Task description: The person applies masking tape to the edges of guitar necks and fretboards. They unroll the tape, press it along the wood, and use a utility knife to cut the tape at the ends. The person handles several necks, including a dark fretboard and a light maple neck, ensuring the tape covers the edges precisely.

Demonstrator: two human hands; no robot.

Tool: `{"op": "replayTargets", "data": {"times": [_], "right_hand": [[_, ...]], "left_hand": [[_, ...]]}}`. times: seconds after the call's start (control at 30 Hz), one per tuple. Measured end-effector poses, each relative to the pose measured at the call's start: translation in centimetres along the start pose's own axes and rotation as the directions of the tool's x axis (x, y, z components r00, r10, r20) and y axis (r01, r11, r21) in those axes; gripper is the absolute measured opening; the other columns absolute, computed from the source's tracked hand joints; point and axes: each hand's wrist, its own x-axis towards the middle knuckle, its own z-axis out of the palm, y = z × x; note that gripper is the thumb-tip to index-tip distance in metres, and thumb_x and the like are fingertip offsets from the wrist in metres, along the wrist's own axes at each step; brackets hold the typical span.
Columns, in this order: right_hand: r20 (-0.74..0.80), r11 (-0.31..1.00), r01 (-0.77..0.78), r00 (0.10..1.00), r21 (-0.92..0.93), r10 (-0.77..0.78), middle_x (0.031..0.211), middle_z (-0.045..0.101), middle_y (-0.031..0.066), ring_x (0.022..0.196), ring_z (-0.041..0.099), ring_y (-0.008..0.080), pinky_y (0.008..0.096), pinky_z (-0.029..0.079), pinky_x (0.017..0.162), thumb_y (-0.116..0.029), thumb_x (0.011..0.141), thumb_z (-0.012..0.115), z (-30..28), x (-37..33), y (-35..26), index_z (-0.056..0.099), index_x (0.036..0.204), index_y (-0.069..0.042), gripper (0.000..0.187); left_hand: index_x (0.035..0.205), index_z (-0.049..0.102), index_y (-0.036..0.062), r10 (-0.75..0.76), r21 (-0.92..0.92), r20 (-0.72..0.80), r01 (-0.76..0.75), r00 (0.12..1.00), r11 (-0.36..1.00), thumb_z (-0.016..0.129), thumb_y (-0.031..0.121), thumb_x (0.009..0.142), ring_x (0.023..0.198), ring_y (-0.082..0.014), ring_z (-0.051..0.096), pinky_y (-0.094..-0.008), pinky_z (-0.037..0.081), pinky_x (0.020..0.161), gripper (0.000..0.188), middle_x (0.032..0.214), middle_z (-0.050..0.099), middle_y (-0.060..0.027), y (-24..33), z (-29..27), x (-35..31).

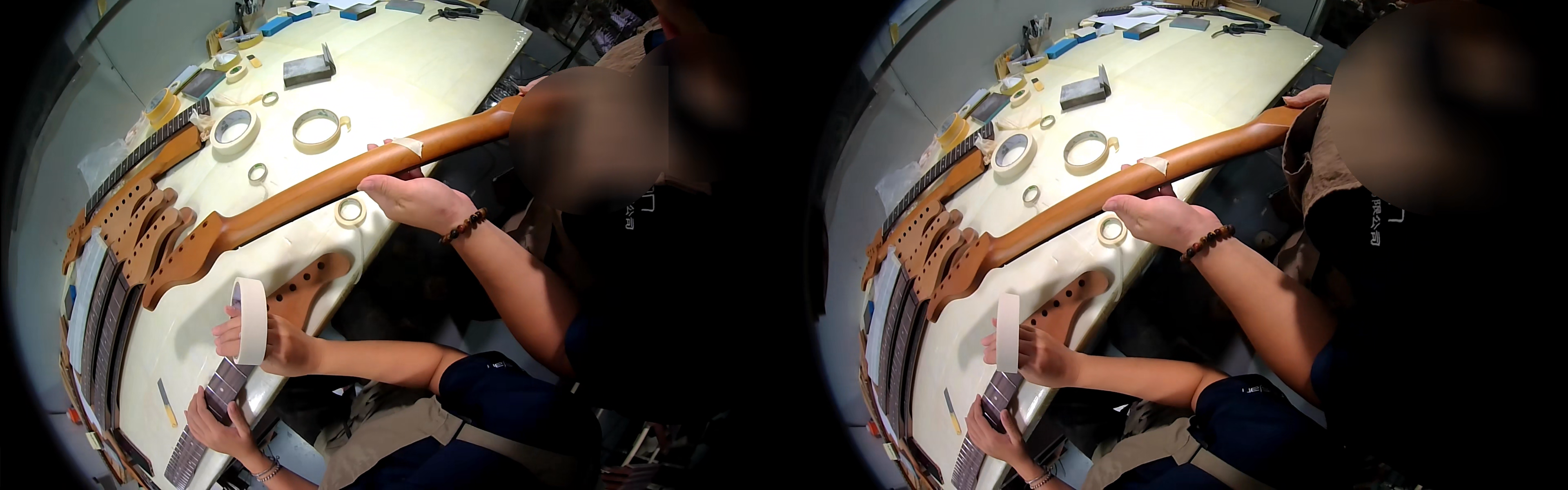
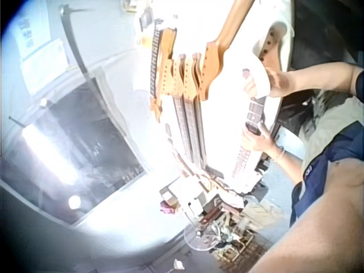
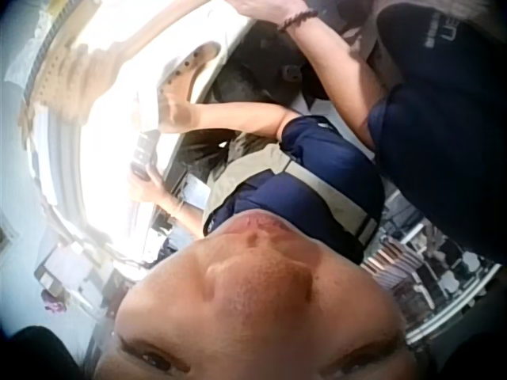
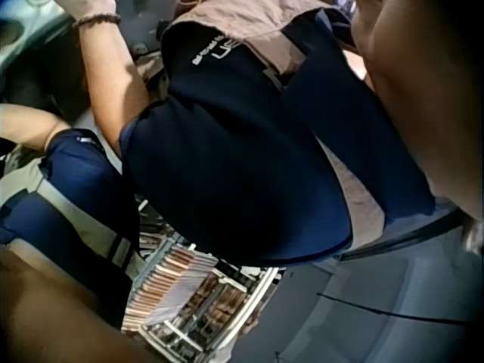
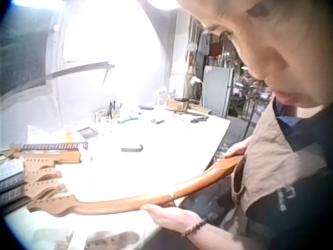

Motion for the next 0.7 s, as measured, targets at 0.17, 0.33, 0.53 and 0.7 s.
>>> {"op": "replayTargets", "data": {"times": [0.17,0.33,0.53,0.7], "right_hand": [[0.017,1.0,0.002,1.0,0.008,-0.002,0.101,0.061,0.0064,0.101,0.059,0.0238,0.0443,0.04,0.101,0.003,0.074,0.057,-0.12,0.03,-0.01,0.059,0.097,-0.007,0.025],[0.023,1.0,-0.003,1.0,0.016,0.002,0.102,0.061,0.0068,0.102,0.059,0.0236,0.0442,0.039,0.102,0.005,0.073,0.057,-0.04,-0.07,-0.01,0.059,0.097,-0.006,0.026],[0.014,0.993,-0.007,1.0,0.117,0.005,0.102,0.062,0.0079,0.105,0.059,0.0234,0.0426,0.038,0.102,0.007,0.078,0.05,-0.43,0.15,-0.12,0.061,0.096,-0.004,0.024],[0.021,0.991,-0.014,1.0,0.131,0.011,0.103,0.062,0.008,0.105,0.059,0.0245,0.0435,0.038,0.102,0.012,0.075,0.05,-0.41,0.12,-0.26,0.06,0.099,-0.004,0.03]], "left_hand": [[0.111,0.056,0.0007,0.035,0.014,-0.019,-0.034,0.999,0.999,0.047,0.046,0.088,0.094,-0.0331,0.054,-0.0417,0.039,0.086,0.052,0.102,0.058,-0.0152,0.25,-0.15,0.26],[0.111,0.056,0.0003,0.049,0.031,-0.031,-0.048,0.998,0.998,0.047,0.045,0.088,0.093,-0.0326,0.055,-0.0398,0.04,0.082,0.051,0.102,0.058,-0.0152,0.33,-0.21,0.29],[0.111,0.056,0.0015,-0.009,0.003,0.001,0.009,1.0,1.0,0.046,0.049,0.087,0.095,-0.0327,0.054,-0.0436,0.036,0.092,0.054,0.103,0.058,-0.0149,0.23,-0.07,0.08],[0.11,0.056,0.0015,-0.002,0.0,-0.007,0.002,1.0,1.0,0.046,0.049,0.086,0.095,-0.0329,0.054,-0.0435,0.037,0.092,0.054,0.102,0.058,-0.015,0.19,-0.06,0.12]]}}
